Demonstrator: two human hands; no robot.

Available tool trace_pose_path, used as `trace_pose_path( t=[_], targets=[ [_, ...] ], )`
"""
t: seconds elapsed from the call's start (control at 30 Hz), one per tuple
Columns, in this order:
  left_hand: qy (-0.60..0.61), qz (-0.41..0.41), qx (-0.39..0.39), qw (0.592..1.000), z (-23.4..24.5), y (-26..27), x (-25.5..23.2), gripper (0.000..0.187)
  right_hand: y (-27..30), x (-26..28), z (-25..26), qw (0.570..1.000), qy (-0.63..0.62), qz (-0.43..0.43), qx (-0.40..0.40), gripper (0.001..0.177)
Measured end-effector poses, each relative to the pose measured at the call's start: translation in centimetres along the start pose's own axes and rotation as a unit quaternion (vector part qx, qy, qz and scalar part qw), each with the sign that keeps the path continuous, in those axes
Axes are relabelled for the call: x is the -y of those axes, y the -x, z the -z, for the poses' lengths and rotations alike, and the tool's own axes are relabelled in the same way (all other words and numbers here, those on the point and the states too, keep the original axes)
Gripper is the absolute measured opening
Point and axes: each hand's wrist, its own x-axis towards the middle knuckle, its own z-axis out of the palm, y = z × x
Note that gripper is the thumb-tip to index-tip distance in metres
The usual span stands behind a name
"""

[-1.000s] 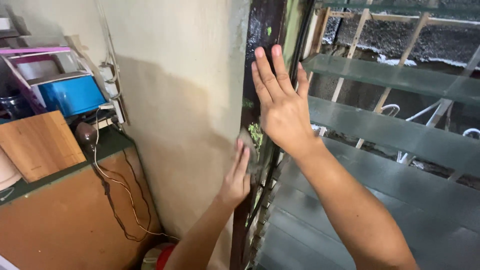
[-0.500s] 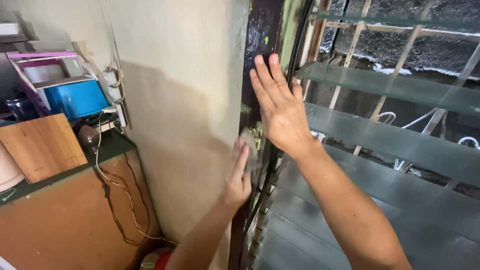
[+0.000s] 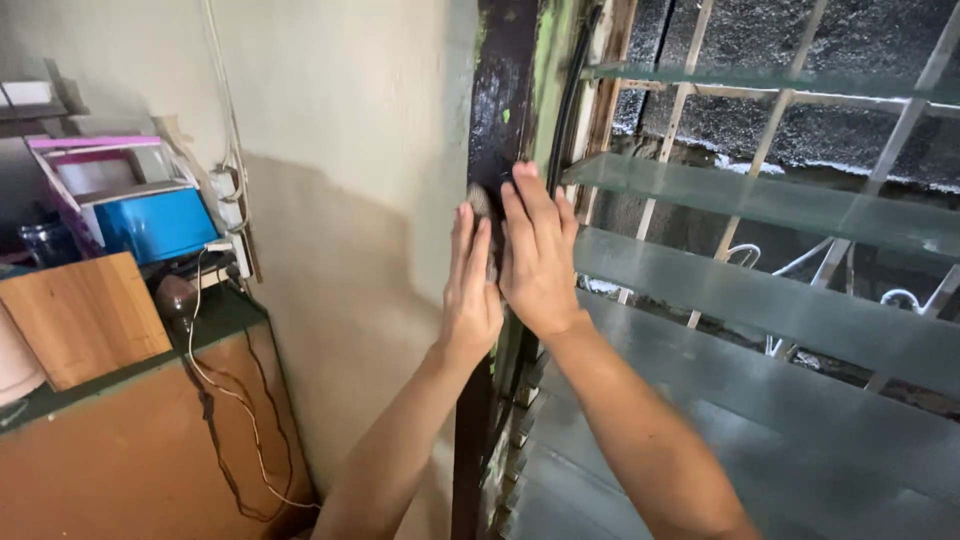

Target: The person wipes a frosted glass window and its wooden frame using a cloth. They clean the glass panes, the frame edges, and the window sill, moving systematically across the surface.

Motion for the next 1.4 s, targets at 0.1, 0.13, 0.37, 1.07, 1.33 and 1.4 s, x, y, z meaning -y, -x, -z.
trace_pose_path(
  t=[0.1,0.13,0.37,1.07,1.33,1.4],
  targets=[
    [0.000,-0.007,0.012,1.000,0.2,-1.8,0.0,0.048,0.3,-0.5,-0.7,0.999,-0.015,0.005,-0.028,0.042],
    [0.005,-0.004,0.016,1.000,0.4,-2.0,-0.1,0.047,0.5,-0.6,-0.8,0.999,-0.020,0.007,-0.031,0.040],
    [0.009,-0.056,0.024,0.998,0.5,-8.8,0.2,0.051,0.5,-0.4,-0.1,0.998,-0.049,-0.038,-0.008,0.039],
    [0.370,0.199,-0.230,0.878,-0.2,-2.2,-1.2,0.051,-6.0,1.9,3.3,0.944,0.222,0.159,0.187,0.042],
    [0.196,0.178,-0.240,0.934,-2.7,1.8,-3.4,0.054,-14.7,-3.5,1.9,0.930,0.269,0.210,0.135,0.047],
    [0.204,0.150,-0.215,0.943,-2.4,1.9,-3.6,0.057,-14.3,-3.2,1.9,0.929,0.260,0.204,0.166,0.039]
  ],
)
